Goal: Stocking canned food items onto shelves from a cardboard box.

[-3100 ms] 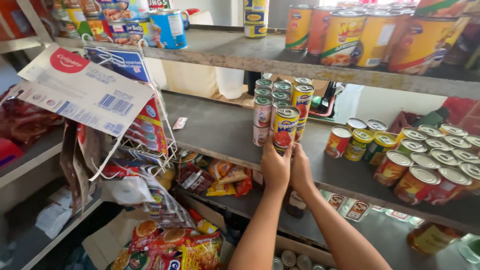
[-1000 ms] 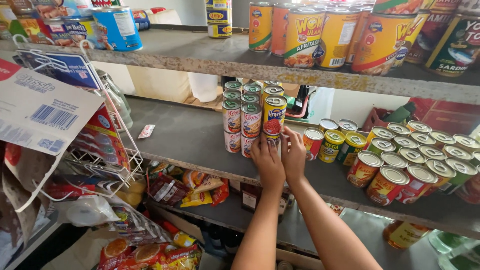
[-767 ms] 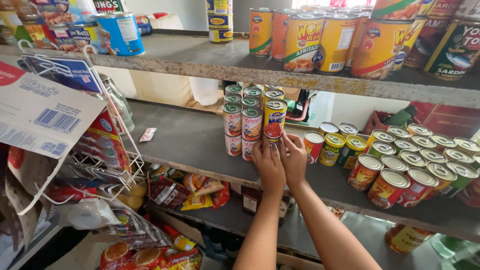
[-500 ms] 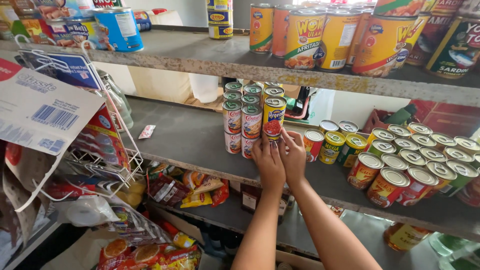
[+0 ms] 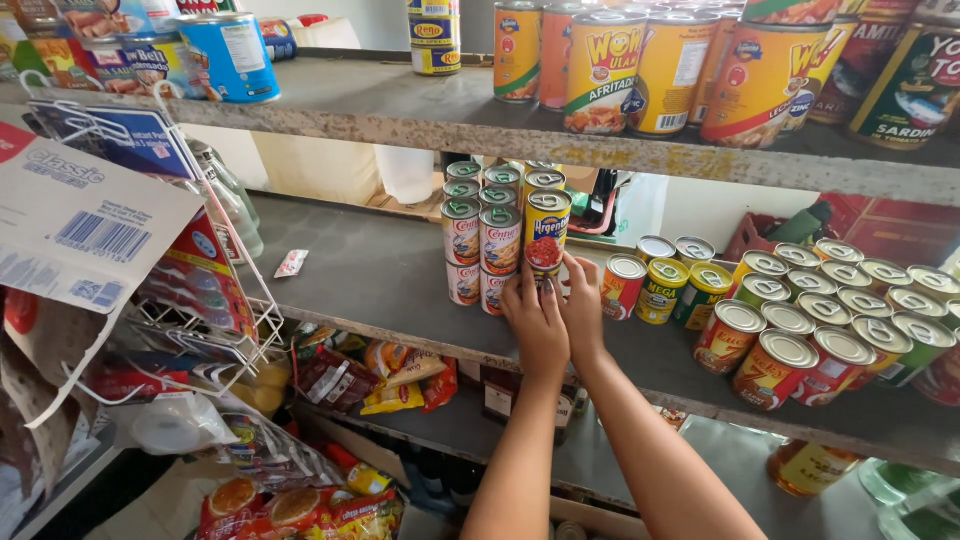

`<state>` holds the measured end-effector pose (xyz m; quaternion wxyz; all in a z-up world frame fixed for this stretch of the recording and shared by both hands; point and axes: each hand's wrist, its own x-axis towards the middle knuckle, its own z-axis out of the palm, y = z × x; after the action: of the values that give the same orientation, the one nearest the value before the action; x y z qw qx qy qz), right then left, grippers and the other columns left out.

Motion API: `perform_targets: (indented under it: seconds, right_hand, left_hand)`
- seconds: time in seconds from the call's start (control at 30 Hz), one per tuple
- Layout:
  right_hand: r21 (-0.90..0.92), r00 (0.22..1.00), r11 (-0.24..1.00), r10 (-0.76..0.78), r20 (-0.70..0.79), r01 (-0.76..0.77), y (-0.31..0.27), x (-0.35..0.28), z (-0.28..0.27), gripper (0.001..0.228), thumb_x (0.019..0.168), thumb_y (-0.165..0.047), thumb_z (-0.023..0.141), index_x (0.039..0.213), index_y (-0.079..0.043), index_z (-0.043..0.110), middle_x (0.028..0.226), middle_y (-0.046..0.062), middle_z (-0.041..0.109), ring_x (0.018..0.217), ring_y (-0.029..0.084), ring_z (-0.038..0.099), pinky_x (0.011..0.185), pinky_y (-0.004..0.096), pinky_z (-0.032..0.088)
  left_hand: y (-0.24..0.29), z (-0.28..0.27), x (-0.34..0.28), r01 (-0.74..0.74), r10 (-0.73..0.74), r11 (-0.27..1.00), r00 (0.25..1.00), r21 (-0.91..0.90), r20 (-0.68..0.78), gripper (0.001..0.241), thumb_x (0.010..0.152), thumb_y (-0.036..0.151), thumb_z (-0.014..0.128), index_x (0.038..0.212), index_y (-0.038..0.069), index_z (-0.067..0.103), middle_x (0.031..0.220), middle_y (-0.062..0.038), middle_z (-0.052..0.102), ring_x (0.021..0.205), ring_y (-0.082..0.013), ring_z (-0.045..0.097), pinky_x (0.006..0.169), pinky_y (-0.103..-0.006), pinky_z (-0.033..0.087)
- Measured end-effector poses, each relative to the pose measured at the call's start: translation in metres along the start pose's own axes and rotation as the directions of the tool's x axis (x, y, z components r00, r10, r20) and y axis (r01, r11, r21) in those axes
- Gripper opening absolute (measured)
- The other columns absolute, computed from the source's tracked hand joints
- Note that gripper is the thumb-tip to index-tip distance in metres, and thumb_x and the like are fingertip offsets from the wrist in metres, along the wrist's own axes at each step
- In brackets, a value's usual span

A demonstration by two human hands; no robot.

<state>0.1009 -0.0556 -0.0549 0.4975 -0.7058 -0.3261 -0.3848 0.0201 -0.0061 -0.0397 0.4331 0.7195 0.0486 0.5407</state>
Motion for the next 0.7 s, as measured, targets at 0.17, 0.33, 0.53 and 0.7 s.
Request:
perform_targets:
  seconds: [0.17, 0.33, 0.53, 0.7]
  right_hand:
    - [0.01, 0.991, 0.991, 0.13, 0.044, -0.13, -0.001, 0.001, 0.0, 0.048, 0.094, -0.007, 0.069, 0.14, -0.008, 0.055, 0.124, 0.015, 0.056, 0.094, 0.024, 0.064, 0.081, 0.035, 0.057]
    - [0.093, 0.943, 0.945, 0.3, 0.14, -0.315, -0.017, 0.008, -0.002, 0.056, 0.089, -0.007, 0.068, 0.143, -0.01, 0.05, 0.122, 0.013, 0.053, 0.092, 0.023, 0.059, 0.069, 0.035, 0.058]
    - [0.03, 0.992, 0.991, 0.127, -0.001, -0.127, -0.032, -0.005, -0.029, 0.055, 0.094, -0.004, 0.072, 0.144, -0.005, 0.049, 0.121, 0.014, 0.054, 0.093, 0.021, 0.057, 0.079, 0.032, 0.052]
    - [0.106, 0.988, 0.983, 0.145, 0.043, -0.149, -0.105, -0.066, -0.138, 0.047, 0.098, 0.007, 0.055, 0.144, -0.002, 0.046, 0.128, 0.014, 0.053, 0.102, 0.02, 0.058, 0.085, 0.032, 0.051]
  left_hand:
    - [0.002, -0.001, 0.0, -0.001, 0.001, 1.0, 1.0, -0.012, 0.0, 0.052, 0.106, 0.021, 0.047, 0.153, 0.0, 0.044, 0.136, -0.024, 0.048, 0.126, -0.0412, 0.045, 0.109, -0.0512, 0.037]
    - [0.005, -0.002, 0.002, 0.0, 0.0, 1.0, 1.0, -0.02, -0.002, 0.051, 0.106, 0.022, 0.046, 0.153, 0.0, 0.044, 0.137, -0.025, 0.048, 0.127, -0.0416, 0.045, 0.109, -0.0515, 0.037]
    - [-0.015, 0.007, -0.005, -0.041, 0.04, 0.999, 0.997, -0.015, -0.063, 0.05, 0.105, 0.019, 0.051, 0.147, -0.007, 0.042, 0.14, -0.029, 0.046, 0.13, -0.0461, 0.044, 0.112, -0.0542, 0.034]
    - [-0.015, 0.009, -0.001, -0.045, 0.042, 0.998, 0.995, -0.037, -0.088, 0.042, 0.101, 0.015, 0.058, 0.136, -0.005, 0.048, 0.129, -0.024, 0.053, 0.122, -0.0399, 0.051, 0.11, -0.0504, 0.038]
